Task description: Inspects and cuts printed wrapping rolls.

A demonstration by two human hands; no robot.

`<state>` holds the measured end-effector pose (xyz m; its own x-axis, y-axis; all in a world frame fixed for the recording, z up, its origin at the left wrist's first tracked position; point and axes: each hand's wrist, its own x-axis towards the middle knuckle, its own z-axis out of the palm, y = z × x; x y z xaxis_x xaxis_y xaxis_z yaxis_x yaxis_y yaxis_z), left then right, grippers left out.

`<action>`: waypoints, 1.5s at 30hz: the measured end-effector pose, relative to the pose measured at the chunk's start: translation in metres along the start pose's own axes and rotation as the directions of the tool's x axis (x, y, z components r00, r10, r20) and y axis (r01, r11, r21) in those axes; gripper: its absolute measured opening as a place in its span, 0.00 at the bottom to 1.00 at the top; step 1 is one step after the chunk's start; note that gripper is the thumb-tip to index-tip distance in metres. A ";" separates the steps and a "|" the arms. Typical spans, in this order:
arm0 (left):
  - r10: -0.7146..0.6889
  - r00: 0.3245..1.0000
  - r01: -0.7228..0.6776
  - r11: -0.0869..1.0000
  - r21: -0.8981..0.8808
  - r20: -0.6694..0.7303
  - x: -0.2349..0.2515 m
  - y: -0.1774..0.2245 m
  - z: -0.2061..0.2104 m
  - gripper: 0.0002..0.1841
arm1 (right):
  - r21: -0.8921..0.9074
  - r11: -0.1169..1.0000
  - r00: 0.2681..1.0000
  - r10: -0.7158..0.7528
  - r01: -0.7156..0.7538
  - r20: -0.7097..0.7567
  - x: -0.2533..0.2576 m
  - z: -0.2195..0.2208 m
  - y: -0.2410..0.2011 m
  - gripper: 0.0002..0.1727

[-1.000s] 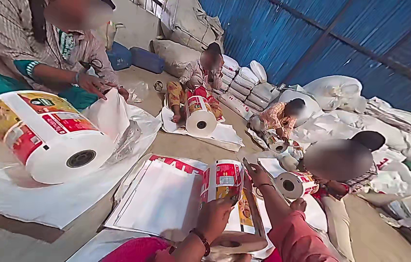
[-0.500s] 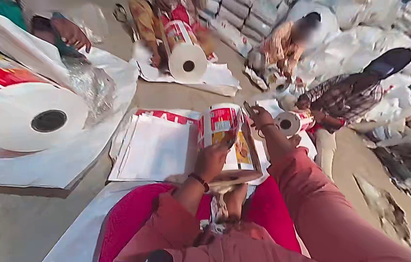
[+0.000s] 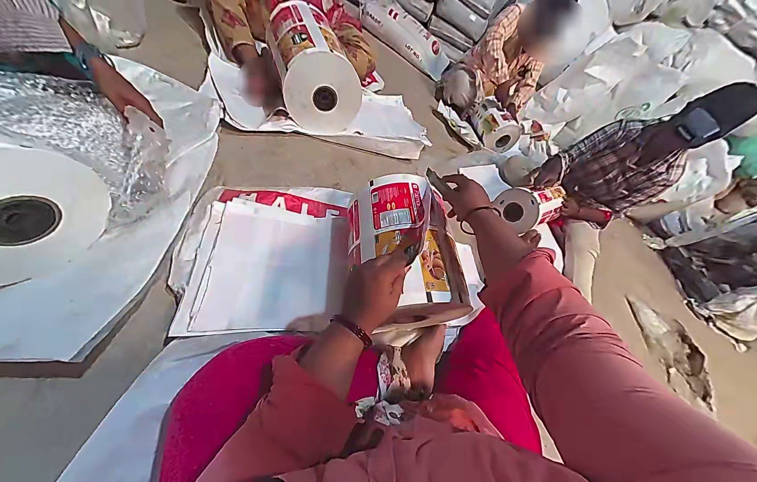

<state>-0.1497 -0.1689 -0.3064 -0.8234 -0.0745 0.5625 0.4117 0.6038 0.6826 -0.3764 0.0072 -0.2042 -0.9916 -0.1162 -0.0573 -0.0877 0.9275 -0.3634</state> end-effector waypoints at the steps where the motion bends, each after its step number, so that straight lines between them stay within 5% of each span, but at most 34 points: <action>1: -0.001 1.000 0.001 1.000 0.004 0.001 0.000 0.000 0.000 0.13 | -0.030 0.999 1.000 -0.010 0.011 0.007 0.001 0.000 -0.001 0.23; 8: 0.019 0.999 -0.019 1.000 -0.002 -0.049 -0.001 0.000 0.001 0.14 | -0.114 0.993 0.998 -0.032 0.037 0.048 0.004 -0.006 -0.010 0.23; 15: -0.081 0.995 0.081 0.997 -0.002 -0.066 0.000 0.004 -0.002 0.14 | -0.290 0.943 0.934 -0.050 0.161 0.354 -0.009 -0.062 -0.031 0.23; 17: -0.153 0.982 0.152 0.988 -0.019 -0.106 0.000 0.003 -0.004 0.15 | -0.210 0.974 0.962 -0.021 0.081 0.273 -0.023 -0.061 -0.028 0.26; 19: -0.216 0.966 0.215 0.976 -0.022 -0.139 0.000 0.001 -0.008 0.14 | 0.062 0.997 0.998 0.034 -0.038 0.059 -0.044 -0.050 -0.015 0.31; 22: -0.314 0.936 0.312 0.949 -0.038 -0.159 0.001 -0.004 -0.017 0.14 | 0.411 0.912 0.984 0.090 -0.019 -0.153 -0.087 -0.021 0.025 0.32; 30: -0.233 0.915 0.229 0.972 -0.051 -0.331 -0.010 -0.002 -0.001 0.13 | 0.752 0.647 0.933 0.334 -0.122 -0.135 -0.216 0.074 0.174 0.26; 37: -0.196 0.901 0.195 0.980 -0.042 -0.386 -0.017 0.009 0.012 0.12 | 0.785 0.591 0.893 0.435 -0.186 -0.115 -0.244 0.118 0.230 0.27; 41: -0.312 0.896 0.287 0.950 -0.123 -0.315 -0.011 0.012 0.011 0.14 | 0.755 0.651 0.933 0.314 -0.078 -0.174 -0.211 0.083 0.208 0.30; 45: -0.393 0.918 0.389 0.919 -0.061 -0.061 0.002 0.021 -0.001 0.14 | 0.616 0.788 0.976 0.127 0.009 -0.176 -0.155 0.025 0.143 0.27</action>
<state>-0.1420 -0.1573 -0.2900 -0.8934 -0.3540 0.2766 0.0816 0.4777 0.8747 -0.2331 0.1492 -0.2705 -0.9958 0.0667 0.0621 -0.0194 0.5104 -0.8597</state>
